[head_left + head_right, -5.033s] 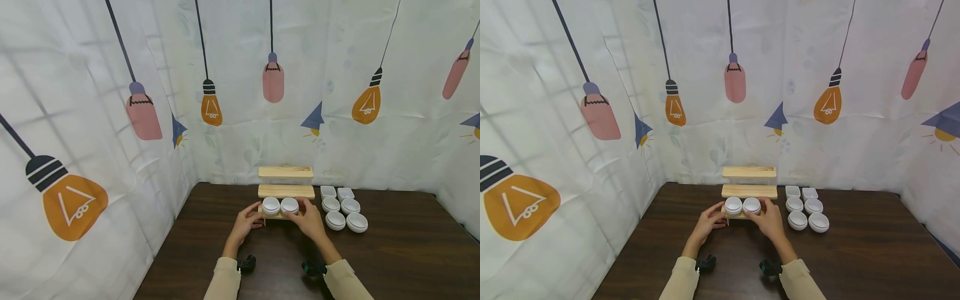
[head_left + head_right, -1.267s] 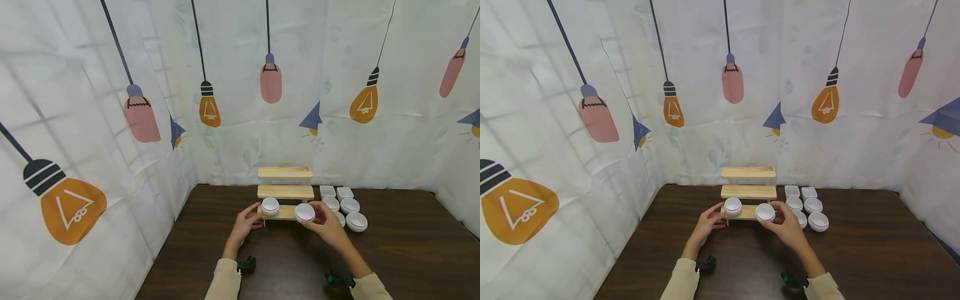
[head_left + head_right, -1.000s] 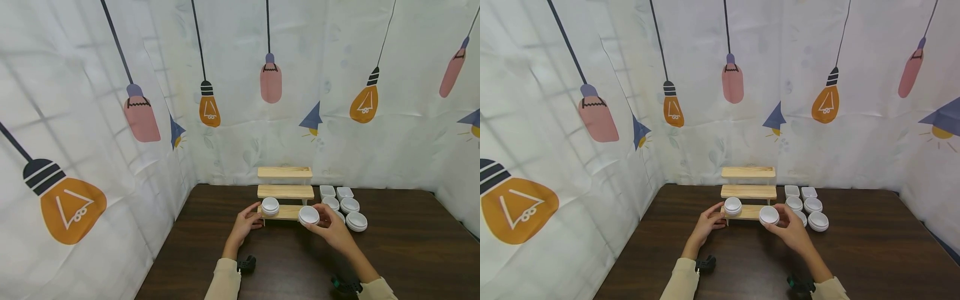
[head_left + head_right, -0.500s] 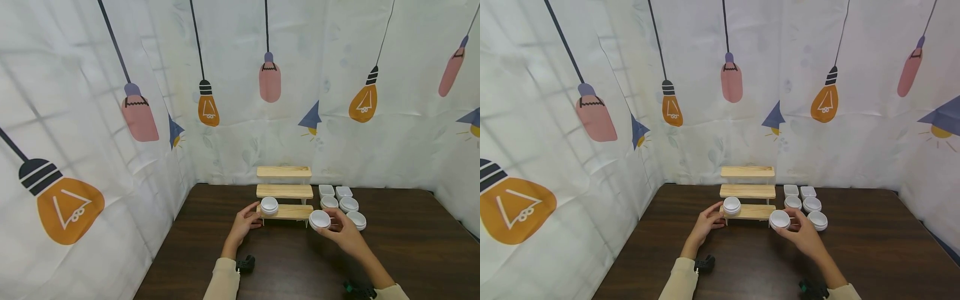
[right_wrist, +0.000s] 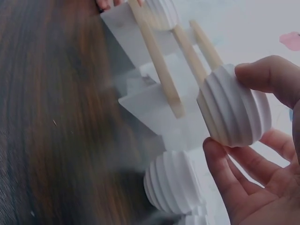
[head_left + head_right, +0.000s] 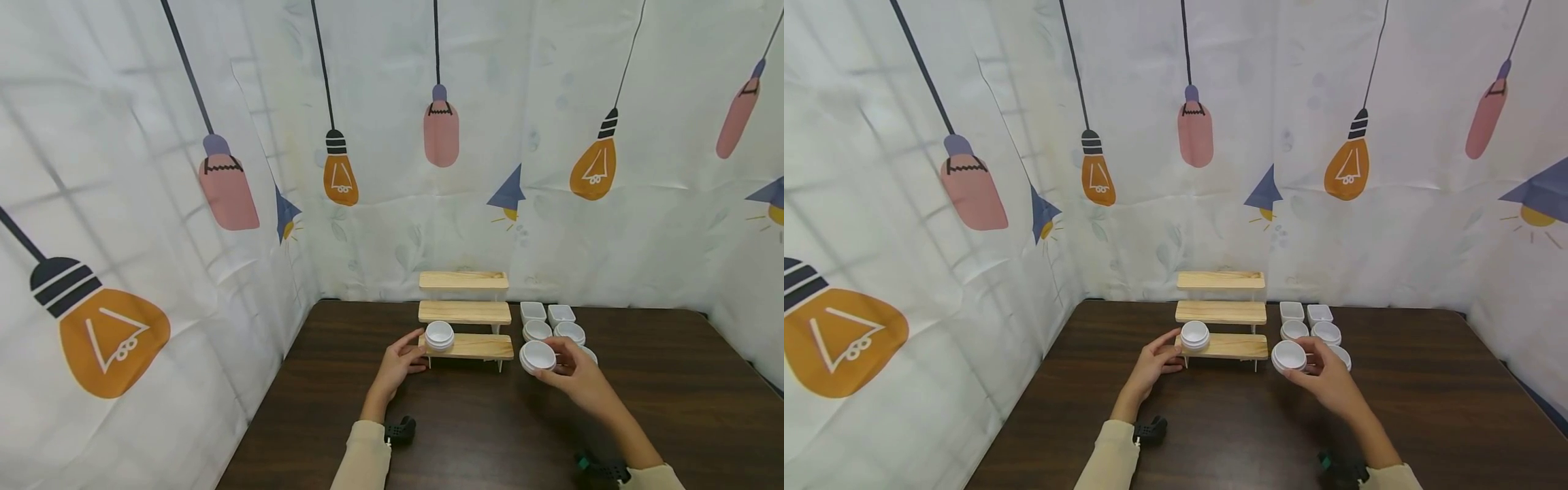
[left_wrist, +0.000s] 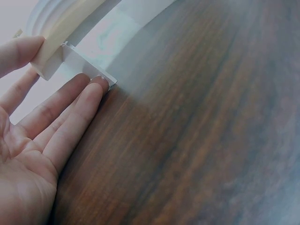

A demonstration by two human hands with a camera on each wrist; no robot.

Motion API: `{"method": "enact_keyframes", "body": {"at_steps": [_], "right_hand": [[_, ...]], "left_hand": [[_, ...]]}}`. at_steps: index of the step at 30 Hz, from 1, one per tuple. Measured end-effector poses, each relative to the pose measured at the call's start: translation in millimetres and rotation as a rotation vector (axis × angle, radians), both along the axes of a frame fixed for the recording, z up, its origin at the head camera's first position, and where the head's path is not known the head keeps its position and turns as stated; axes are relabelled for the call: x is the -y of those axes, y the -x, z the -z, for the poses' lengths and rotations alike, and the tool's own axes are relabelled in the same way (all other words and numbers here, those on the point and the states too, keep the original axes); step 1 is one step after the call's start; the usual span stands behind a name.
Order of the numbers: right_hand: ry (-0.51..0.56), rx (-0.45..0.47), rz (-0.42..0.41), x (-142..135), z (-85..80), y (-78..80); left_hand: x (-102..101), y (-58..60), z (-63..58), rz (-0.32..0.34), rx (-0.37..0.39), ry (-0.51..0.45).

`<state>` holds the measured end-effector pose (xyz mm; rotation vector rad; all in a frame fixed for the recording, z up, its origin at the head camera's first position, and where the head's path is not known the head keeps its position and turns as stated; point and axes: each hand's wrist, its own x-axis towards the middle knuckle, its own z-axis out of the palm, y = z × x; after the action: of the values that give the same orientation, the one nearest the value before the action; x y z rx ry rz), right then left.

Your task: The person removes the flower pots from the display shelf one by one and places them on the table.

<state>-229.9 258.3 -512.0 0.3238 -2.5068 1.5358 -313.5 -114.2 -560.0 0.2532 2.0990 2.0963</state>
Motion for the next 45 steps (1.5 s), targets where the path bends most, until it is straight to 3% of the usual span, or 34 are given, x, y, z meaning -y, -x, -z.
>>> {"method": "enact_keyframes", "body": {"at_steps": [10,23,38,45], "right_hand": [[-0.039,0.008,0.020,-16.3,-1.8,1.0],[-0.076,0.102,0.034,-26.0,-0.8,-2.2],[-0.070,0.023,-0.038,-25.6,10.4,-13.3],[-0.075,0.033,-0.053,-26.5,16.5,-12.5]], "left_hand": [[1.1,0.9,0.3,0.005,-0.011,0.000],[-0.1,-0.1,-1.0,0.006,-0.012,0.002],[-0.4,0.9,0.9,0.009,-0.004,-0.006],[0.8,1.8,1.6,0.013,0.001,-0.005]]}}
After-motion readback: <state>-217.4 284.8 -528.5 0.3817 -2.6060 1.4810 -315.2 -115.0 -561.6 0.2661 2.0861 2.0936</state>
